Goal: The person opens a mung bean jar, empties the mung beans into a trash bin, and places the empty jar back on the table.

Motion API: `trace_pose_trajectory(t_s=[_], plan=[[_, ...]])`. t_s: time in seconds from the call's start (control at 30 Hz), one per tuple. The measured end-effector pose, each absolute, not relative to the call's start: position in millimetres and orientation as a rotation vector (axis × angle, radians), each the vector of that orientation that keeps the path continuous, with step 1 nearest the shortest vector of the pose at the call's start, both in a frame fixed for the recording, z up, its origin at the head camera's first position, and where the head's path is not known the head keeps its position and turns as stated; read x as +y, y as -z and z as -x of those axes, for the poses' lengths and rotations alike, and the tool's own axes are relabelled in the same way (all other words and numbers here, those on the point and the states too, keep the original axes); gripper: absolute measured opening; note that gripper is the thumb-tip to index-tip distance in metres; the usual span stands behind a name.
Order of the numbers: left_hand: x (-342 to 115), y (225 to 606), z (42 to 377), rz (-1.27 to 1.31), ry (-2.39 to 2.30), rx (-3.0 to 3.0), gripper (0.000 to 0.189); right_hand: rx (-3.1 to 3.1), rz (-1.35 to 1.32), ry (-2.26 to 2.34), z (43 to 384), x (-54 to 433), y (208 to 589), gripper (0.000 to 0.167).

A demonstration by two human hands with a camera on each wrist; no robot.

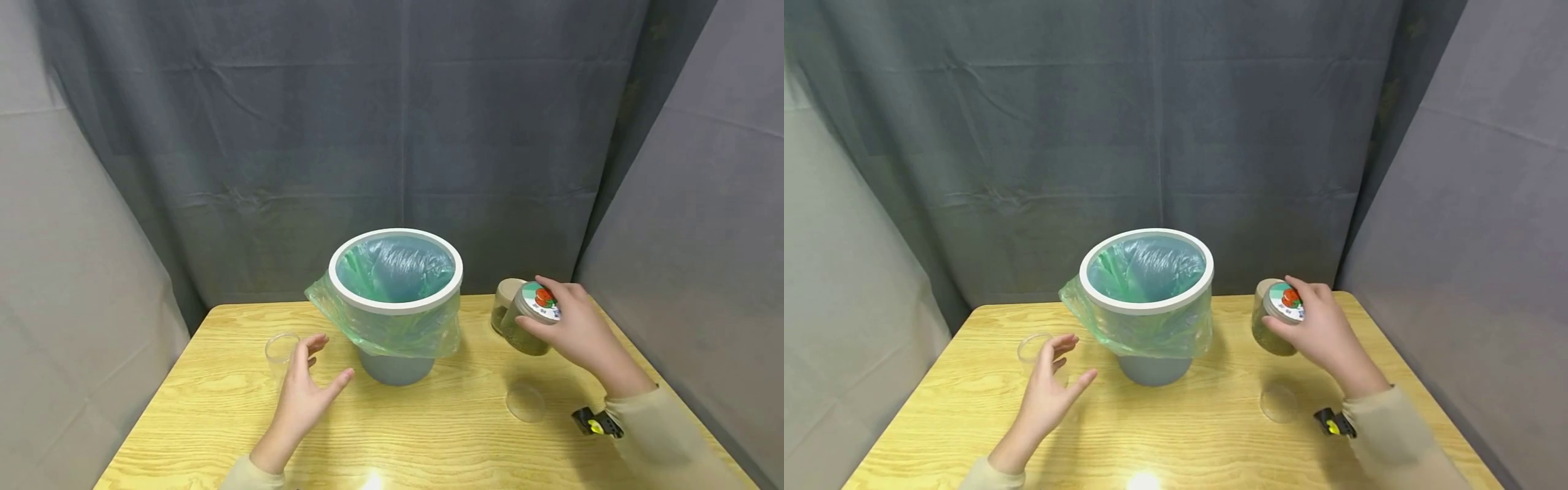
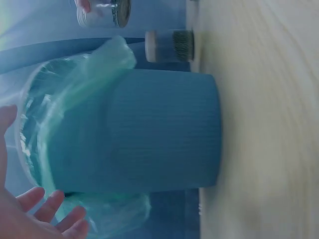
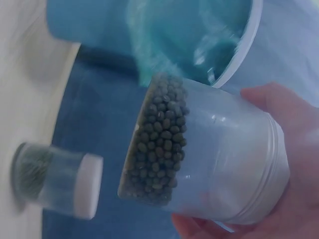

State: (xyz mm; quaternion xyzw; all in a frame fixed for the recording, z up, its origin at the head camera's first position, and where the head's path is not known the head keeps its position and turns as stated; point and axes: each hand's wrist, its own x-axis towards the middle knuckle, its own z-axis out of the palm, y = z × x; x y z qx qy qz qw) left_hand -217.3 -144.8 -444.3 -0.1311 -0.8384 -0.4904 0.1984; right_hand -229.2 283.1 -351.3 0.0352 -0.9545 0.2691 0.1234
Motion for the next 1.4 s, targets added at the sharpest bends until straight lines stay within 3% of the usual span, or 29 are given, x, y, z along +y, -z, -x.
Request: trace_pose_trajectory(t_s=[0.5, 0.77, 1.0, 1.4], plan=[[-126, 407, 194, 0.425, 1.407, -2.219, 0.076, -2.676, -0.327, -0.782, 189, 221, 323, 0.079], [-105, 396, 183, 0.612, 1.413, -2.227, 0.080, -2.644, -0.457, -0.832, 180, 184, 325, 0.080], [-83, 401, 178, 0.826, 1.531, -2.347, 0.088, -2.623, -0.580, -0.834, 172, 154, 333, 0.080], [-67, 417, 176, 0.811, 1.789, -2.464, 0.100, -2.591, -0.730, -0.830, 163, 123, 348, 0.085]])
